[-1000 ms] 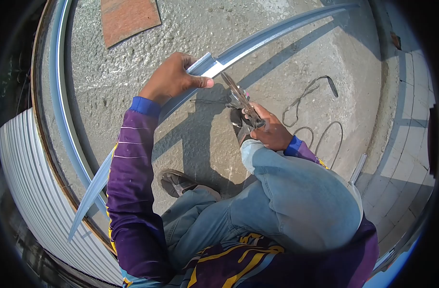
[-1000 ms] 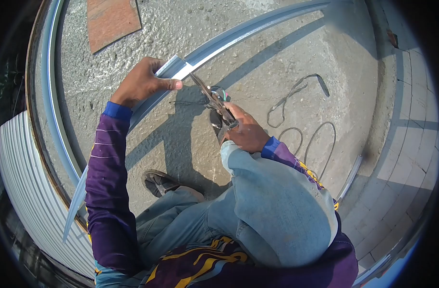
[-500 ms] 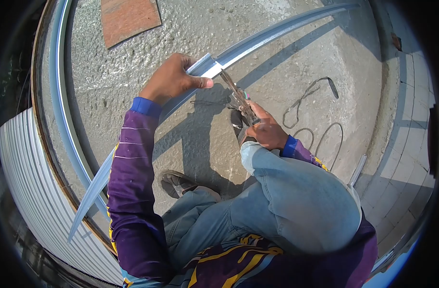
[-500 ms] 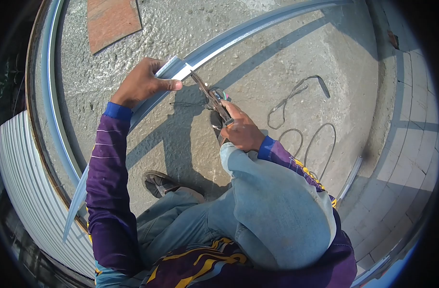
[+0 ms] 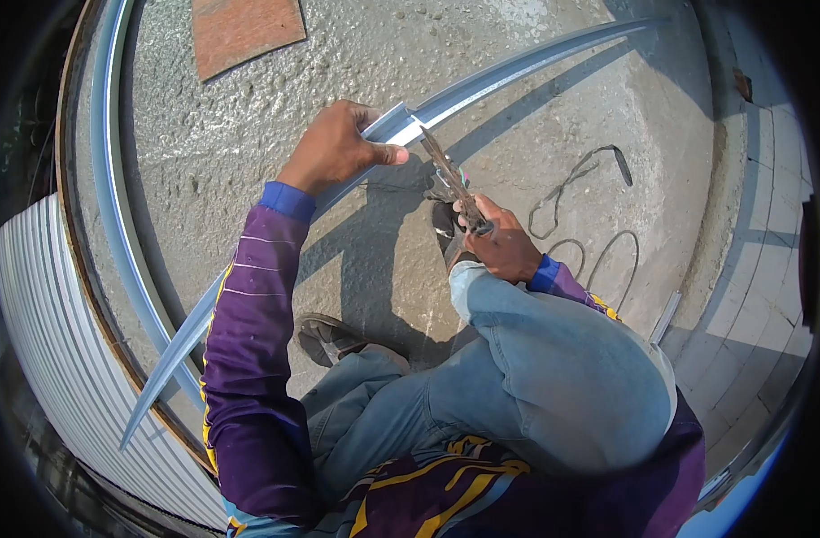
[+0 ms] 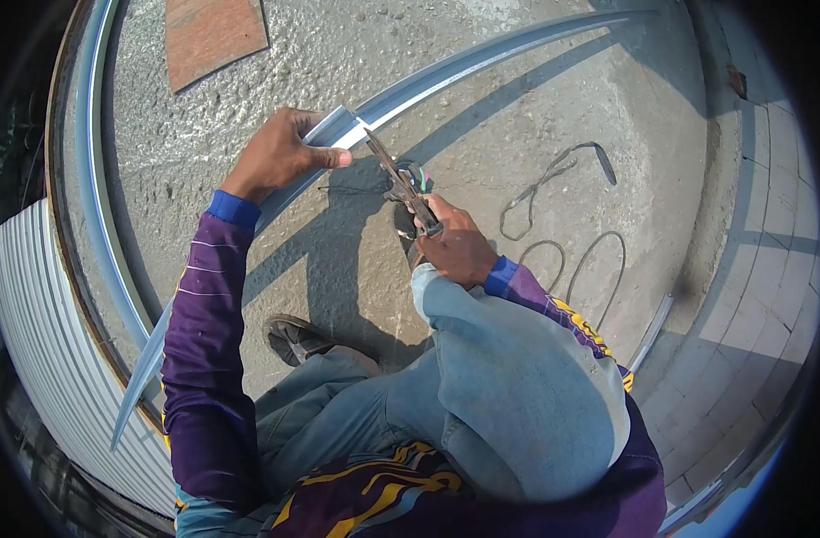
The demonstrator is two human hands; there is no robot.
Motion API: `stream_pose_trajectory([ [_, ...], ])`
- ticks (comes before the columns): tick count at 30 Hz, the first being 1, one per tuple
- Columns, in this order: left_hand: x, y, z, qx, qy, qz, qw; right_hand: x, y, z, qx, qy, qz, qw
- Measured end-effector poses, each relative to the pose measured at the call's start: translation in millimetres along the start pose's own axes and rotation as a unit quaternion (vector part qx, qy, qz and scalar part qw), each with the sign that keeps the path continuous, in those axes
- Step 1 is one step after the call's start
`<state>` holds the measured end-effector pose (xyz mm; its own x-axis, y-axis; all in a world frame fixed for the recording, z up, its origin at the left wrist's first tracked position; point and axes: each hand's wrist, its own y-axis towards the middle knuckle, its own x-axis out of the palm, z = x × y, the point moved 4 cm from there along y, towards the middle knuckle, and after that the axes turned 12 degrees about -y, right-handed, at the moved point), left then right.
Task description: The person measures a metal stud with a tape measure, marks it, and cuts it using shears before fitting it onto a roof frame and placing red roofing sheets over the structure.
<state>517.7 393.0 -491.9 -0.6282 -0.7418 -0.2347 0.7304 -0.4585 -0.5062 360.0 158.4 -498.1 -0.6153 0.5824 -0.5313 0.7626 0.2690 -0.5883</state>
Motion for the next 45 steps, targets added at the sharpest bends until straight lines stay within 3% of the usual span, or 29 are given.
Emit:
stream_pose_trajectory([
  [5, 5, 3, -7, 0.016, -0.004, 0.006, 1.000, -4, -3, -7, 0.071, 0.053, -0.009, 0.996],
  [10, 2, 1, 0, 0.031, -0.003, 0.020, 0.999, -6, 6, -9, 0.073, 0.137, -0.033, 0.987],
  [18, 5, 1, -1, -0.011, 0.014, 0.007, 1.000, -3, 10, -17, 0.130, 0.168, -0.067, 0.975],
  [27, 2, 0, 2, 0.024, 0.010, 0.008, 1.000, -7, 25, -20, 0.044, 0.181, 0.011, 0.983],
  [32, 6, 0, 0, 0.037, 0.017, 0.010, 0.999, -12, 25, -18, 0.028, 0.066, 0.011, 0.997],
  [36, 5, 2, 0, 0.031, 0.001, -0.007, 1.000, -10, 20, -25, 0.014, 0.066, 0.048, 0.997],
  [38, 4, 0, 2, 0.029, -0.007, 0.000, 1.000, 2, 18, -25, 0.133, 0.209, -0.035, 0.968],
  [42, -1, -6, 6, -0.014, -0.047, -0.009, 0.999, -6, 16, -20, 0.150, 0.231, -0.037, 0.961],
  [44, -5, -8, 12, -0.016, -0.066, -0.029, 0.997, -20, 7, -23, 0.105, 0.322, -0.139, 0.930],
  [45, -6, -11, 12, -0.027, -0.090, -0.049, 0.994, -23, 1, -16, 0.104, 0.322, -0.135, 0.931],
])
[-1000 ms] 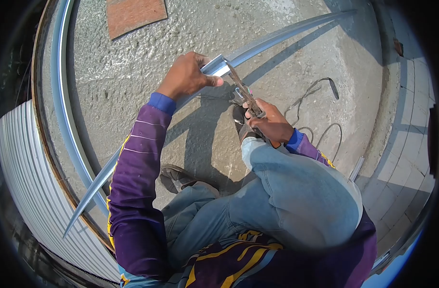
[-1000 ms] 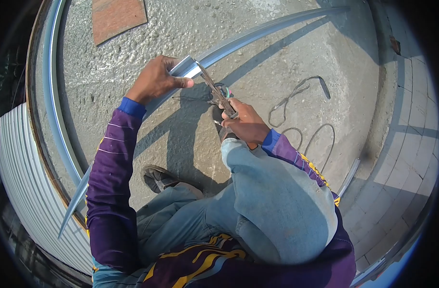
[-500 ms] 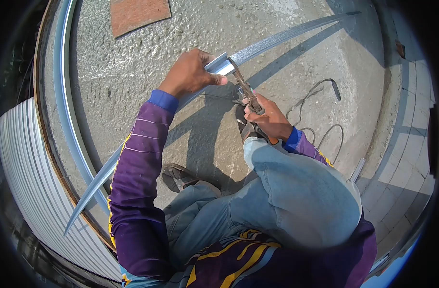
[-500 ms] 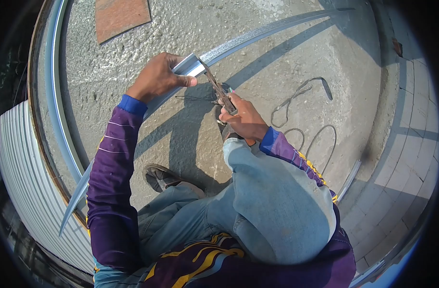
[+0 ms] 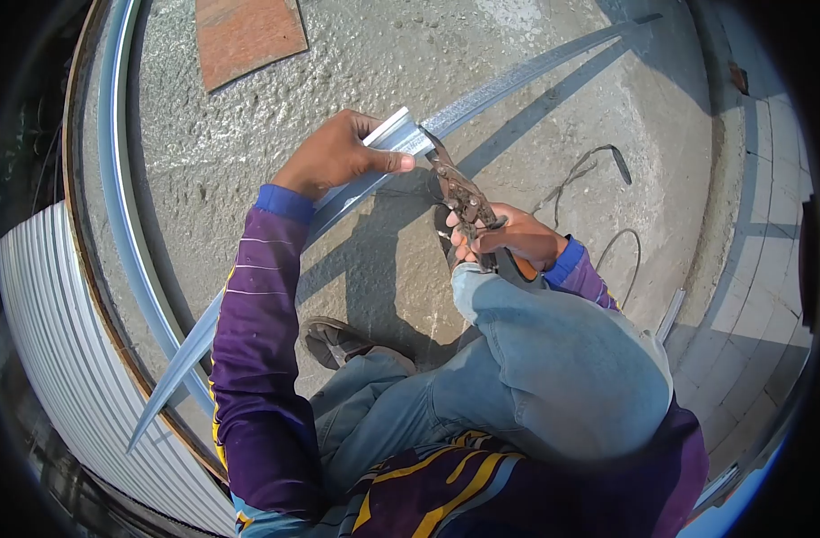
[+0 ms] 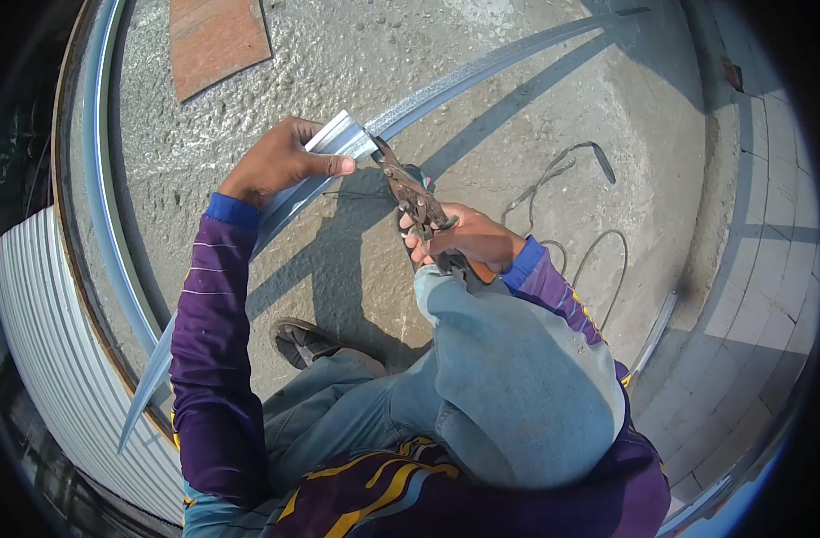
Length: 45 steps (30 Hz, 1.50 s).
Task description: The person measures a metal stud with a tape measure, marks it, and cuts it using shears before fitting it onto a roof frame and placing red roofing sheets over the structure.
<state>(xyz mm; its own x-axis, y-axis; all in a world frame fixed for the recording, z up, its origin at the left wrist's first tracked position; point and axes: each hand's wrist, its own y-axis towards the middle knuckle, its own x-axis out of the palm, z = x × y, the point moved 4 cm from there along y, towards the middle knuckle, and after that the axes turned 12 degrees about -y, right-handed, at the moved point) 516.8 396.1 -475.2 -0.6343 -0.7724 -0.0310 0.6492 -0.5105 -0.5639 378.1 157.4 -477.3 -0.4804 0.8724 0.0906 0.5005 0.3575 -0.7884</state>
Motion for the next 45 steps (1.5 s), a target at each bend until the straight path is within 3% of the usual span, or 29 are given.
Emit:
stream_pose_trajectory([
  [2, -3, -1, 3, 0.008, -0.036, -0.010, 0.999, -1, -10, 3, -0.062, -0.110, -0.028, 0.992],
  [3, -4, -2, 4, 0.000, -0.050, -0.022, 0.998, -12, -20, -1, -0.091, -0.311, 0.071, 0.943],
  [5, -3, -3, 3, -0.008, -0.057, -0.038, 0.998, -33, -28, 33, -0.091, -0.364, 0.138, 0.917],
  [7, -2, -1, 0, 0.057, -0.001, -0.014, 0.998, -51, -22, 55, -0.096, -0.420, 0.206, 0.879],
  [9, 4, -3, 7, 0.042, 0.013, -0.037, 0.998, -76, -27, 75, 0.138, -0.497, 0.370, 0.773],
  [10, 7, -3, 12, 0.030, 0.028, -0.058, 0.997, -77, -27, 68, 0.137, -0.495, 0.375, 0.772],
  [12, 12, -2, 7, 0.026, 0.036, -0.058, 0.997, -80, -25, 50, 0.173, -0.552, 0.422, 0.698],
  [13, 14, -1, 3, 0.060, 0.051, -0.051, 0.996, -88, -17, 51, 0.062, -0.593, 0.463, 0.656],
  [14, 18, -1, 4, 0.094, 0.065, -0.049, 0.992, -88, -8, 37, -0.031, -0.336, 0.463, 0.820],
  [15, 21, -4, 5, 0.129, 0.089, -0.031, 0.987, -88, 5, 19, -0.123, -0.045, 0.421, 0.897],
  [16, 24, -5, 10, 0.135, 0.092, -0.034, 0.986, -82, 15, -6, -0.118, 0.186, 0.331, 0.917],
  [17, 26, -7, 14, 0.112, 0.097, -0.032, 0.988, -69, 24, -32, -0.105, 0.406, 0.218, 0.881],
  [20, 30, -15, 17, 0.111, 0.097, -0.019, 0.989, -53, 55, -90, -0.148, 0.451, 0.230, 0.849],
  [21, 29, -18, 21, 0.117, 0.103, -0.022, 0.987, -64, 69, -81, -0.151, 0.452, 0.227, 0.849],
  [23, 21, -21, 23, 0.112, 0.081, -0.050, 0.989, -90, 91, -55, -0.262, 0.477, 0.145, 0.826],
  [25, -1, -40, 48, 0.080, 0.046, -0.055, 0.994, -117, 54, -62, -0.382, 0.591, 0.016, 0.710],
  [26, -10, -49, 57, 0.050, 0.015, -0.069, 0.996, -134, 40, -53, -0.385, 0.590, 0.015, 0.709],
  [28, -20, -47, 65, 0.037, 0.038, -0.029, 0.998, -169, 17, -33, -0.337, 0.538, 0.102, 0.766],
  [29, -19, -42, 72, 0.038, 0.071, -0.033, 0.996, -167, 12, -31, -0.350, 0.534, 0.112, 0.762],
  [30, -18, -33, 83, 0.044, 0.108, -0.038, 0.993, -163, 13, -20, -0.285, 0.485, 0.227, 0.795],
  [31, -10, -21, 91, 0.086, 0.113, -0.039, 0.989, -160, 13, -11, -0.215, 0.429, 0.338, 0.809],
  [32, -2, -2, 90, 0.207, 0.167, 0.018, 0.964, -155, 14, 0, -0.184, 0.397, 0.385, 0.813],
  [34, 22, 37, 133, 0.202, 0.208, 0.060, 0.955, -146, 16, 21, -0.137, 0.386, 0.407, 0.817],
  [36, 48, 100, 166, 0.289, 0.207, 0.080, 0.931, -143, 11, 34, -0.130, 0.380, 0.425, 0.811],
  [37, 56, 118, 180, 0.239, 0.243, 0.074, 0.937, -149, 5, 35, -0.138, 0.377, 0.428, 0.810],
  [40, 47, 114, 149, 0.229, 0.228, 0.043, 0.945, -158, -30, 74, -0.049, 0.296, 0.546, 0.782],
  [43, 22, 30, 88, 0.086, 0.196, 0.025, 0.976, -174, -50, 119, 0.056, 0.102, 0.663, 0.740],
  [44, 13, 2, 62, 0.035, 0.180, 0.023, 0.983, -181, -50, 140, 0.063, 0.104, 0.660, 0.742],
  [45, 10, -30, 40, 0.031, 0.214, 0.035, 0.976, -190, -59, 159, 0.127, -0.032, 0.713, 0.689],
])
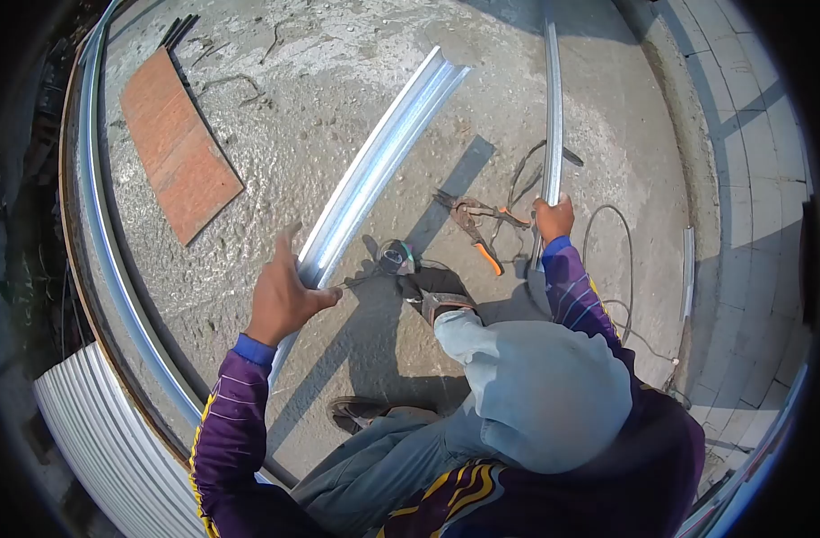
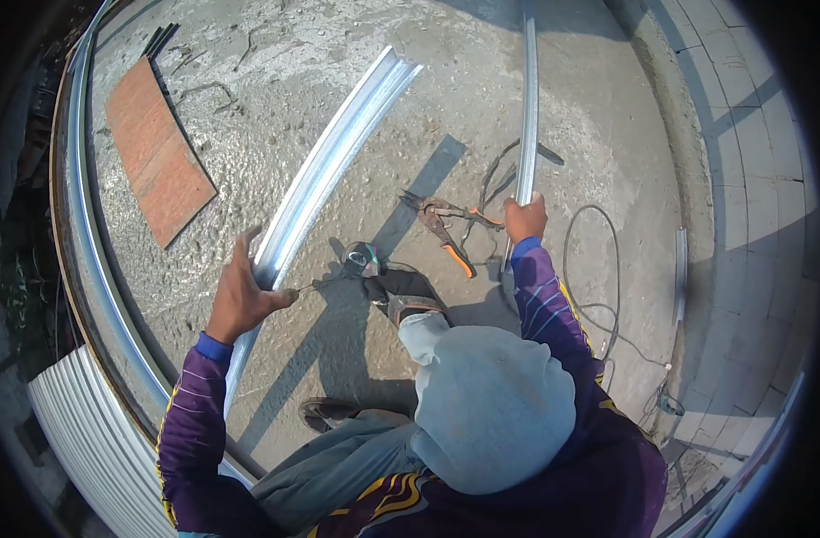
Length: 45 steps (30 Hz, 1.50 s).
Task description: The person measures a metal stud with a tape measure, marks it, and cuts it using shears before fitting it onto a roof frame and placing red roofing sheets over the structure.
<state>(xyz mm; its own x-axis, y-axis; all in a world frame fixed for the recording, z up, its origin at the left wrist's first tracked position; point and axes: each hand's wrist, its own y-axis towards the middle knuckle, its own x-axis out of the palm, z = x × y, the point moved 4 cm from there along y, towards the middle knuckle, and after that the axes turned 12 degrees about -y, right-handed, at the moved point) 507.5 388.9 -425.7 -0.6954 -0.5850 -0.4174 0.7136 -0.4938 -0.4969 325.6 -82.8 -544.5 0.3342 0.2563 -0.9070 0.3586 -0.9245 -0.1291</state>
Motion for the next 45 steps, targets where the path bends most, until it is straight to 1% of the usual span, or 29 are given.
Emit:
stream_pose_trajectory([
  [1, 3, -26, -18, -0.008, 0.033, 0.009, 0.999, -5, 3, 9, -0.047, -0.138, 0.086, 0.986],
  [2, 7, -37, -42, -0.019, 0.028, 0.005, 0.999, -10, 0, 8, -0.049, -0.148, 0.078, 0.985],
  [4, 7, -58, -80, 0.038, 0.016, 0.051, 0.998, -37, -35, -44, -0.240, -0.345, 0.273, 0.865],
  [5, 2, -51, -62, -0.006, 0.036, 0.063, 0.997, -35, -47, -63, -0.275, -0.235, 0.114, 0.925],
  [6, -2, -36, -47, -0.043, 0.036, 0.050, 0.997, -26, -63, -86, -0.300, -0.112, -0.045, 0.946],
  [7, -1, -18, -40, 0.033, 0.036, 0.076, 0.996, 0, -86, -103, -0.234, 0.064, -0.288, 0.926],
  [8, 3, 6, -25, 0.033, 0.015, 0.074, 0.997, 17, -122, -136, -0.155, 0.164, -0.458, 0.860],
  [10, 20, 57, 8, 0.120, -0.019, 0.112, 0.986, 43, -181, -194, -0.087, 0.380, -0.594, 0.704],
  [12, 27, 66, 19, 0.130, -0.055, 0.123, 0.982, 63, -180, -241, -0.058, 0.465, -0.538, 0.700],
  [15, 24, 32, 5, 0.133, 0.045, 0.147, 0.979, 82, -111, -263, -0.083, 0.417, -0.476, 0.770],
  [17, 16, -20, -53, 0.057, 0.045, 0.055, 0.996, 97, -58, -274, -0.061, 0.391, -0.460, 0.795],
  [18, 6, -51, -74, 0.073, 0.107, 0.043, 0.991, 104, -28, -274, -0.058, 0.406, -0.458, 0.789],
  [19, -10, -72, -101, 0.038, 0.064, -0.006, 0.997, 112, 2, -274, -0.096, 0.441, -0.496, 0.742],
  [20, -28, -87, -121, -0.088, 0.000, -0.039, 0.995, 111, 21, -272, -0.117, 0.507, -0.483, 0.704],
  [21, -35, -98, -153, -0.133, -0.098, -0.080, 0.983, 107, 30, -276, -0.145, 0.570, -0.468, 0.659],
  [22, -38, -108, -178, -0.180, -0.138, -0.111, 0.968, 107, 26, -277, -0.148, 0.572, -0.470, 0.656],
  [25, -19, -112, -173, -0.186, -0.185, -0.060, 0.963, 96, 6, -259, -0.051, 0.510, -0.432, 0.742],
  [26, -14, -108, -165, -0.134, -0.136, 0.011, 0.982, 91, -23, -243, -0.028, 0.461, -0.444, 0.768],
  [27, -3, -104, -153, -0.128, -0.140, 0.006, 0.982, 87, -51, -225, -0.088, 0.317, -0.433, 0.839],
  [28, -4, -95, -133, -0.067, -0.030, 0.096, 0.993, 79, -87, -213, -0.182, 0.137, -0.404, 0.886],
  [30, 3, -76, -107, 0.065, 0.108, 0.242, 0.962, 76, -161, -180, -0.471, -0.145, -0.277, 0.825],
  [31, 8, -65, -87, 0.017, 0.124, 0.237, 0.963, 66, -195, -176, -0.516, -0.248, -0.279, 0.771],
  [33, 22, -42, -73, 0.065, 0.210, 0.280, 0.935, 75, -223, -162, -0.513, -0.305, -0.309, 0.740],
  [40, 57, 1, -101, 0.063, 0.193, 0.259, 0.944, 61, -201, -154, -0.425, -0.215, -0.384, 0.791],
  [41, 56, -6, -86, 0.066, 0.190, 0.258, 0.945, 54, -197, -160, -0.494, -0.124, -0.418, 0.753],
  [42, 58, -15, -65, 0.150, 0.181, 0.225, 0.946, 47, -194, -168, -0.556, -0.032, -0.444, 0.702],
  [43, 62, -25, -43, 0.232, 0.171, 0.187, 0.939, 44, -189, -175, -0.554, -0.033, -0.444, 0.704],
  [44, 69, -30, -27, 0.231, 0.171, 0.184, 0.940, 42, -193, -181, -0.530, -0.018, -0.535, 0.658],
  [45, 81, -34, -12, 0.245, 0.044, 0.104, 0.963, 38, -203, -186, -0.500, -0.002, -0.622, 0.603],
])
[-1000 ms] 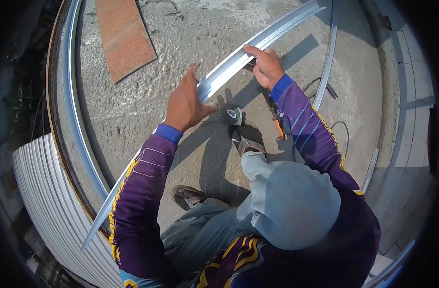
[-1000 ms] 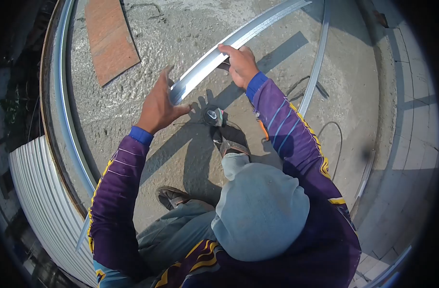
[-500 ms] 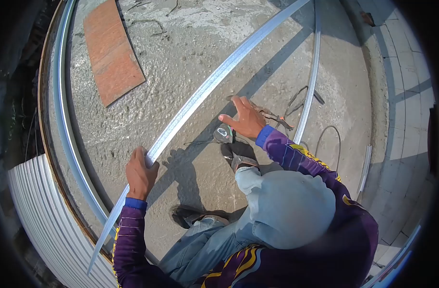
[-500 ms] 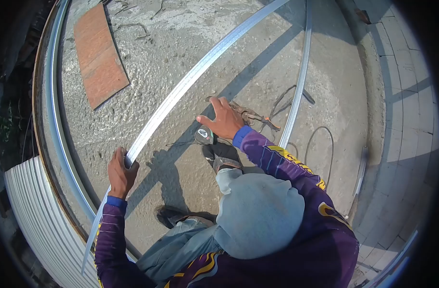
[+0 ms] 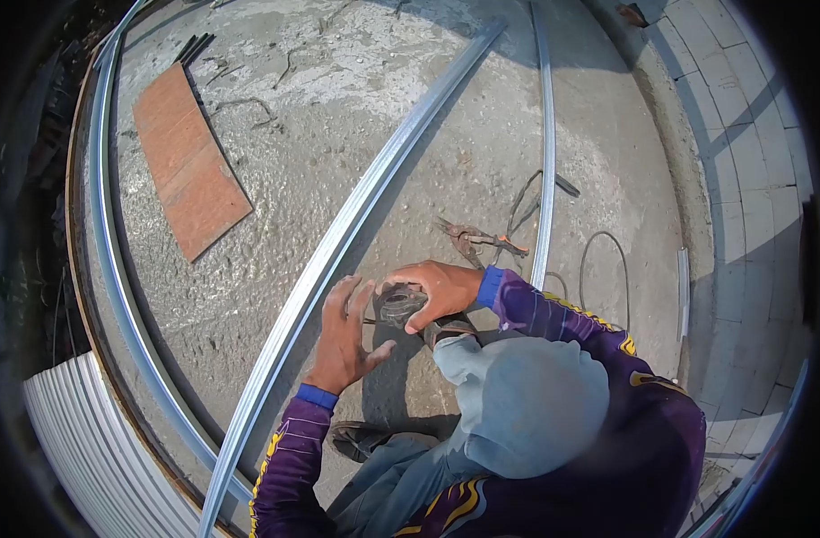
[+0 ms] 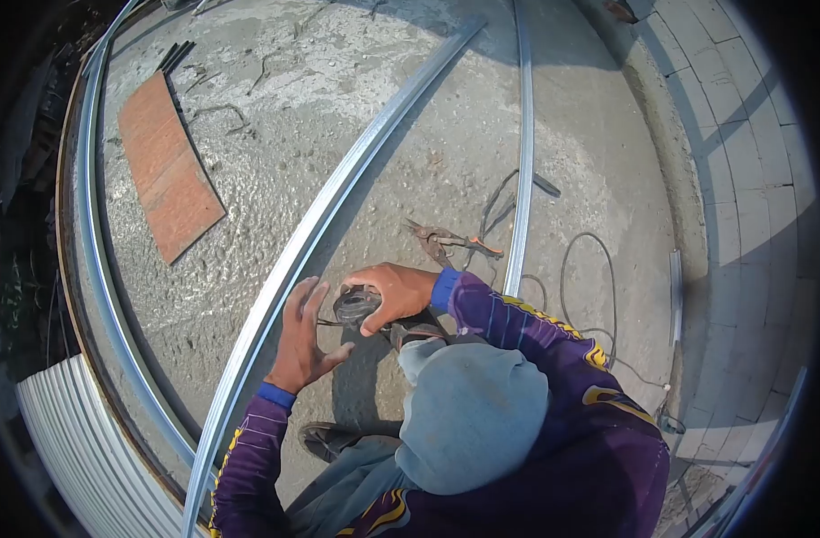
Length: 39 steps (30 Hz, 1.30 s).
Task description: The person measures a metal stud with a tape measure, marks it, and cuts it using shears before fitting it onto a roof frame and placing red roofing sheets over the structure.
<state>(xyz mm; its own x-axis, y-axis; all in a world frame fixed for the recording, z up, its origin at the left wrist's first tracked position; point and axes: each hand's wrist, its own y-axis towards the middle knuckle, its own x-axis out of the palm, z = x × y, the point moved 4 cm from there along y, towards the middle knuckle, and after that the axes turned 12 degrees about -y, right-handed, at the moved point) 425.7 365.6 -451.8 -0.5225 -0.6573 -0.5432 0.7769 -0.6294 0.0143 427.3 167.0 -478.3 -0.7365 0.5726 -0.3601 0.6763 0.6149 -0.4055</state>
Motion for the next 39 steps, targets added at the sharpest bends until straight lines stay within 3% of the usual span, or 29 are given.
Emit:
stream_pose_trajectory([
  [1, 7, 2, 10, 0.000, -0.143, -0.044, 0.989, -3, 1, -18, -0.005, 0.079, -0.001, 0.997],
  [2, 10, 3, 8, -0.002, -0.139, -0.040, 0.989, -1, 6, -19, -0.009, 0.077, -0.004, 0.997],
  [5, 11, 6, -1, 0.014, -0.103, 0.010, 0.995, 11, 21, -7, -0.017, 0.294, 0.037, 0.955],
  [6, 8, 5, -3, 0.010, -0.103, 0.009, 0.995, 20, 25, -2, -0.016, 0.297, 0.033, 0.954],
  [8, -1, 2, -6, -0.021, -0.080, 0.064, 0.995, 27, 25, 3, 0.070, 0.460, 0.137, 0.875],
  [10, -7, 0, 1, -0.032, -0.051, 0.058, 0.996, 23, 26, -6, 0.059, 0.444, 0.139, 0.883],
  [12, -8, -3, 5, -0.091, -0.028, 0.030, 0.995, 17, 26, -12, 0.071, 0.308, 0.099, 0.944],
  [15, -7, -7, 4, -0.118, -0.006, 0.002, 0.993, 23, 35, -8, 0.071, 0.237, 0.060, 0.967],
  [18, -13, -14, 0, -0.096, -0.077, 0.033, 0.992, 28, 41, -13, 0.007, 0.316, 0.063, 0.947],
  [19, -18, -15, 5, -0.180, -0.188, 0.042, 0.965, 27, 40, -23, 0.023, 0.392, 0.022, 0.919],
  [20, -20, -15, 9, -0.178, -0.188, 0.042, 0.965, 27, 44, -21, 0.023, 0.391, 0.023, 0.920],
  [22, -23, -24, 10, -0.214, -0.342, 0.116, 0.908, 28, 52, -24, -0.069, 0.401, 0.054, 0.912],
  [23, -19, -27, -2, -0.244, -0.446, 0.104, 0.855, 29, 54, -24, -0.068, 0.404, 0.047, 0.911],
  [24, -19, -28, -10, -0.254, -0.445, 0.114, 0.851, 25, 56, -23, -0.102, 0.383, 0.077, 0.915],
  [26, -11, -38, -20, -0.353, -0.704, 0.103, 0.607, 23, 53, -29, -0.128, 0.356, 0.105, 0.920],
  [28, -20, -35, -11, -0.350, -0.651, 0.119, 0.663, 16, 53, -30, -0.149, 0.314, 0.133, 0.928],
  [30, -24, -35, -25, -0.248, -0.466, 0.139, 0.838, 21, 51, -35, -0.170, 0.289, 0.143, 0.931],
  [31, -35, -31, -18, -0.209, -0.332, 0.138, 0.909, 23, 50, -35, -0.086, 0.321, 0.122, 0.935],
  [32, -37, -32, -15, -0.214, -0.332, 0.144, 0.907, 24, 47, -34, 0.001, 0.346, 0.102, 0.933],
  [33, -39, -29, -11, -0.196, -0.241, 0.130, 0.942, 25, 45, -35, 0.037, 0.312, 0.036, 0.949],
  [34, -40, -25, -8, -0.175, -0.148, 0.112, 0.967, 23, 45, -39, 0.036, 0.310, 0.036, 0.949],
  [36, -38, -26, -4, -0.135, -0.107, 0.114, 0.978, 30, 43, -44, 0.078, 0.481, 0.016, 0.873],
  [37, -39, -25, 0, -0.124, -0.009, 0.094, 0.988, 30, 45, -40, 0.074, 0.390, 0.048, 0.917],
  [38, -38, -24, 3, -0.110, 0.089, 0.073, 0.987, 34, 47, -39, 0.075, 0.388, 0.055, 0.917],
  [39, -34, -23, 1, -0.102, 0.087, 0.063, 0.989, 36, 49, -41, 0.070, 0.324, 0.042, 0.943],
])
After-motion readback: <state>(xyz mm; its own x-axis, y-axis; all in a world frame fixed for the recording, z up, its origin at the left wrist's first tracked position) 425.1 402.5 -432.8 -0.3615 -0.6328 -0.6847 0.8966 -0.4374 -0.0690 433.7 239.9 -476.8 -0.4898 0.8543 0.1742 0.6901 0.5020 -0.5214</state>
